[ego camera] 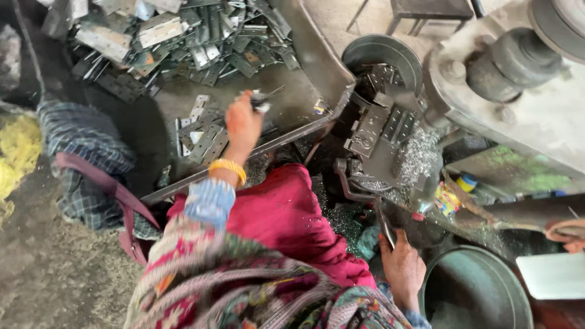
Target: The person places small metal hinge components into a machine for processing, then removes them and places them into a bin.
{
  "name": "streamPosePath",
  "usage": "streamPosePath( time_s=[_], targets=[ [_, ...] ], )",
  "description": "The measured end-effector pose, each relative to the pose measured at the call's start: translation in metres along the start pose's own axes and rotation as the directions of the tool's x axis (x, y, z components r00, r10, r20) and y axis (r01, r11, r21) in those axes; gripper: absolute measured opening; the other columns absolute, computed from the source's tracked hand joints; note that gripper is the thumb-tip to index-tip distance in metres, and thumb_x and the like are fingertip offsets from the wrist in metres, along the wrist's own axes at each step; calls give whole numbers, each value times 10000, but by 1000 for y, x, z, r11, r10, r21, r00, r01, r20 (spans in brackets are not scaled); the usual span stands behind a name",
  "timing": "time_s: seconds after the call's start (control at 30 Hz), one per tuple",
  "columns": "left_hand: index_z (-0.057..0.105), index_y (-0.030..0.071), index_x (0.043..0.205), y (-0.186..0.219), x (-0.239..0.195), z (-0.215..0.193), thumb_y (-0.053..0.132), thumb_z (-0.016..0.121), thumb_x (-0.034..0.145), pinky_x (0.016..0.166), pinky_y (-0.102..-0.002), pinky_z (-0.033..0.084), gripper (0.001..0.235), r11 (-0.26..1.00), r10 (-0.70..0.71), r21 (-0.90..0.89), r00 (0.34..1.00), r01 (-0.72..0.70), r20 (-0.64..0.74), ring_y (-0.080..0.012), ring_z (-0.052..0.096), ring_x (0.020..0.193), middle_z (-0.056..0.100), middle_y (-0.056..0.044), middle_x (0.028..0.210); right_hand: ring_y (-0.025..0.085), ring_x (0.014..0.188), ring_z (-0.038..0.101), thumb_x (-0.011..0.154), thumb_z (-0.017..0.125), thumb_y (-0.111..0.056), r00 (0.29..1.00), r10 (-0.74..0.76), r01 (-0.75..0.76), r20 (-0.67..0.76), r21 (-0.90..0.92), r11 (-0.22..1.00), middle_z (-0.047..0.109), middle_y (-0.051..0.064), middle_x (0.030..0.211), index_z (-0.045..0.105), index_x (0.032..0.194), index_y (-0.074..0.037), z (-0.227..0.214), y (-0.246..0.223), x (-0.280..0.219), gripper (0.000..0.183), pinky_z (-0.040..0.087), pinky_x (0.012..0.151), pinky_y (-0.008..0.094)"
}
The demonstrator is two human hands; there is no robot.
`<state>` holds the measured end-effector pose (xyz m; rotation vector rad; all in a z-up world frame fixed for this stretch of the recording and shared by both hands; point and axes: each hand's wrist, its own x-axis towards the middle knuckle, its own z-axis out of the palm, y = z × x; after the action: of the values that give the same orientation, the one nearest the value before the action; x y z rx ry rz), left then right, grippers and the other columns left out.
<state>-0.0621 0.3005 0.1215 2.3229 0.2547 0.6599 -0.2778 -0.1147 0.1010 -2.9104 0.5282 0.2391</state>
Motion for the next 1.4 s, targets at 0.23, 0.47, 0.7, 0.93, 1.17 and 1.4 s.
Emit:
streamPosePath(
  time_s=[0.23,0.47,0.7,0.93,1.17,1.4],
  targets=[
    [704,78,1215,141,-113,111,143,622,952,954,-471,538,283,668,704,113,674,-735,223,-363,641,1132,690,-200,1297,468,960,709,938,589,-550,999,36,-38,38,49,998,747,254,966,587,1325,-160,-2,-4,2,550,546,812,566],
    [628,-66,1312,173,-169,157,286,617,907,1151,-478,353,537,799,514,-12,671,-601,535,-434,382,1463,477,-306,1492,455,1040,679,893,644,-547,987,-120,100,105,177,979,731,269,1025,602,1288,-105,8,14,18,593,520,877,548],
    [562,-53,1375,177,-131,179,335,553,930,1230,-501,198,590,716,483,188,671,-672,562,-358,290,1509,400,-203,1583,479,997,675,894,655,-446,998,-56,47,26,284,958,721,276,1023,663,1183,-66,69,31,27,477,518,828,561],
    [593,-42,1399,169,-139,203,205,459,990,1285,-496,183,496,652,517,341,726,-677,454,-340,297,1530,445,-190,1583,490,932,662,975,612,-494,993,-119,110,6,332,937,698,276,941,677,1009,-38,88,47,34,462,505,767,571],
    [536,-42,1384,192,-136,172,269,421,965,1254,-507,174,534,653,479,264,657,-710,582,-357,274,1523,371,-180,1600,494,904,673,965,581,-518,995,-95,91,-13,425,901,704,278,909,654,1035,-51,142,50,28,478,512,762,563],
    [473,-22,1426,187,-117,203,263,399,965,1240,-491,193,548,602,394,404,696,-689,600,-306,288,1509,357,-161,1598,483,910,679,948,622,-529,987,-49,-11,152,369,929,703,290,931,681,1024,-55,113,63,50,485,513,766,565]
  ],
)
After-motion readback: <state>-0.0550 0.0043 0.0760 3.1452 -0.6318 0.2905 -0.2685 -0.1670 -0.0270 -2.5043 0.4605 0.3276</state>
